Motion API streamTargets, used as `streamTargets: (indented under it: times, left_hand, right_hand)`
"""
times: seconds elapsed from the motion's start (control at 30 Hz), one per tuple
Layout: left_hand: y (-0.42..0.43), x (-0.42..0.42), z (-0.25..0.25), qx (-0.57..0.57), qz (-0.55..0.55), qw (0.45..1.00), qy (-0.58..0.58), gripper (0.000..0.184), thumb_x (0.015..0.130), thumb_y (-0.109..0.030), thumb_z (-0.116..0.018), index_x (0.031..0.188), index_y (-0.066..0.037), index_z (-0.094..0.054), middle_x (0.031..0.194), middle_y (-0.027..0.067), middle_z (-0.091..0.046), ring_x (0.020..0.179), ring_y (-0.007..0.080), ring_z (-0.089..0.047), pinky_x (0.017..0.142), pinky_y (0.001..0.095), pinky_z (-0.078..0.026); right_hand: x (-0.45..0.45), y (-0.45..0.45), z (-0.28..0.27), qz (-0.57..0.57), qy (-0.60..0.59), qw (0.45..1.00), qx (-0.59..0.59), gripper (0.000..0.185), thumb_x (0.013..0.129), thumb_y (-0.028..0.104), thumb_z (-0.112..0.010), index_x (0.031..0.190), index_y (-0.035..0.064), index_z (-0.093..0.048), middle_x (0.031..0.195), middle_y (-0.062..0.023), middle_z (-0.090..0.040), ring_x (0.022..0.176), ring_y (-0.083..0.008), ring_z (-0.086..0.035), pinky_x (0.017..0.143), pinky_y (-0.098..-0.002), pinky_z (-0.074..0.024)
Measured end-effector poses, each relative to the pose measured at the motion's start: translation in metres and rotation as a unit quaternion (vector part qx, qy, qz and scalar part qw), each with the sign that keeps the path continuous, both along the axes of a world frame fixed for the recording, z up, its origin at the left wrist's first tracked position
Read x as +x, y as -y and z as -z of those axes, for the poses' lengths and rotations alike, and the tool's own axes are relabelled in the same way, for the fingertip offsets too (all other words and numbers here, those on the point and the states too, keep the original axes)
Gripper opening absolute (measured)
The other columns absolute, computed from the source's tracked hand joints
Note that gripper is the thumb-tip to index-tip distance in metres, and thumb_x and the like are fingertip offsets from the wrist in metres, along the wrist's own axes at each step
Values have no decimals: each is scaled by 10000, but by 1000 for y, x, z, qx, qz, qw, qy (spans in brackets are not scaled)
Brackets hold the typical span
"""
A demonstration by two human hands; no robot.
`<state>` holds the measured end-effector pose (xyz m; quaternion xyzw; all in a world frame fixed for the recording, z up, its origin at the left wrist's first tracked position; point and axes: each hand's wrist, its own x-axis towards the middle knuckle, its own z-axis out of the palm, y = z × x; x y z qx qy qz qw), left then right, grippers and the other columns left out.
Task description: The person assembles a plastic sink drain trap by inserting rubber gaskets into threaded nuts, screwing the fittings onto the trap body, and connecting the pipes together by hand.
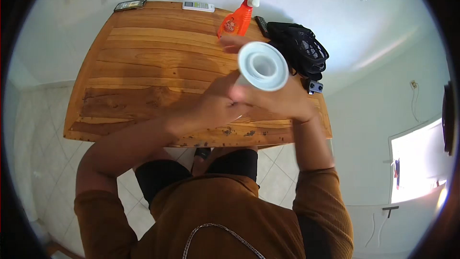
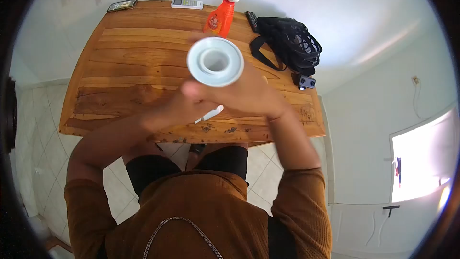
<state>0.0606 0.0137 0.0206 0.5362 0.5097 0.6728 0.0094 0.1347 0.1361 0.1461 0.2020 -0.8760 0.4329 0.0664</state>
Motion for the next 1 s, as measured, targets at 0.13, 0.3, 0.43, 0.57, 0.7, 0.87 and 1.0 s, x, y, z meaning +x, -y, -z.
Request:
streamTargets:
  times: [0.13,0.3,0.43,0.57,0.7,0.87,1.0]
  left_hand:
    - [-2,16,-6,2,-30,999,24,350,904,-144,-709,1200,-24,-568,1014,153,-685,943,289,-693,844,392,-532]
    - [-9,15,5,-21,-57,998,15,254,905,-147,-702,1083,-26,-566,913,187,-673,854,342,-687,764,404,-527]
    - [-14,16,2,-5,-54,998,37,223,904,-144,-694,1033,-28,-555,856,172,-650,798,332,-673,719,407,-514]
    - [-8,12,3,-12,-61,998,-5,239,910,-140,-684,1089,-25,-574,873,162,-660,814,321,-684,738,397,-525]
    - [-8,9,2,-8,-53,999,0,249,916,-139,-682,1105,-17,-574,896,155,-670,814,323,-683,734,399,-526]
    - [-11,10,5,18,-71,997,19,269,891,-161,-696,1088,-20,-580,872,182,-671,832,385,-685,731,430,-527]
    - [-18,8,11,59,-97,993,-35,255,882,-158,-698,1064,-27,-575,867,170,-668,811,366,-681,722,423,-521]
  right_hand:
    - [-1,-69,-78,-2,-98,966,238,762,928,304,-756,1514,-15,-389,1526,-149,-466,1411,-268,-442,1168,-410,-347]
    - [6,39,-106,188,-240,930,-205,724,1116,515,-166,1457,-74,-411,1178,-198,-657,932,-182,-733,775,-298,-632]
    - [-4,32,-77,-40,-237,922,303,670,1063,574,-359,1417,25,-508,1437,-204,-518,1375,-378,-453,1144,-566,-279]
    - [-20,-3,-116,-36,-278,856,434,751,1031,435,-580,1595,32,-292,1629,-199,-334,1499,-309,-335,1219,-426,-228]
    - [-36,77,-60,-46,-220,902,370,740,1043,440,-537,1605,43,-264,1624,-192,-347,1502,-309,-331,1225,-429,-231]
    - [-42,-72,-123,-56,-135,950,277,727,1058,446,-483,1616,56,-229,1617,-182,-363,1505,-308,-327,1232,-433,-233]
    - [-62,41,-55,-62,-82,972,211,716,1070,450,-440,1625,66,-201,1611,-175,-376,1507,-308,-323,1238,-436,-236]
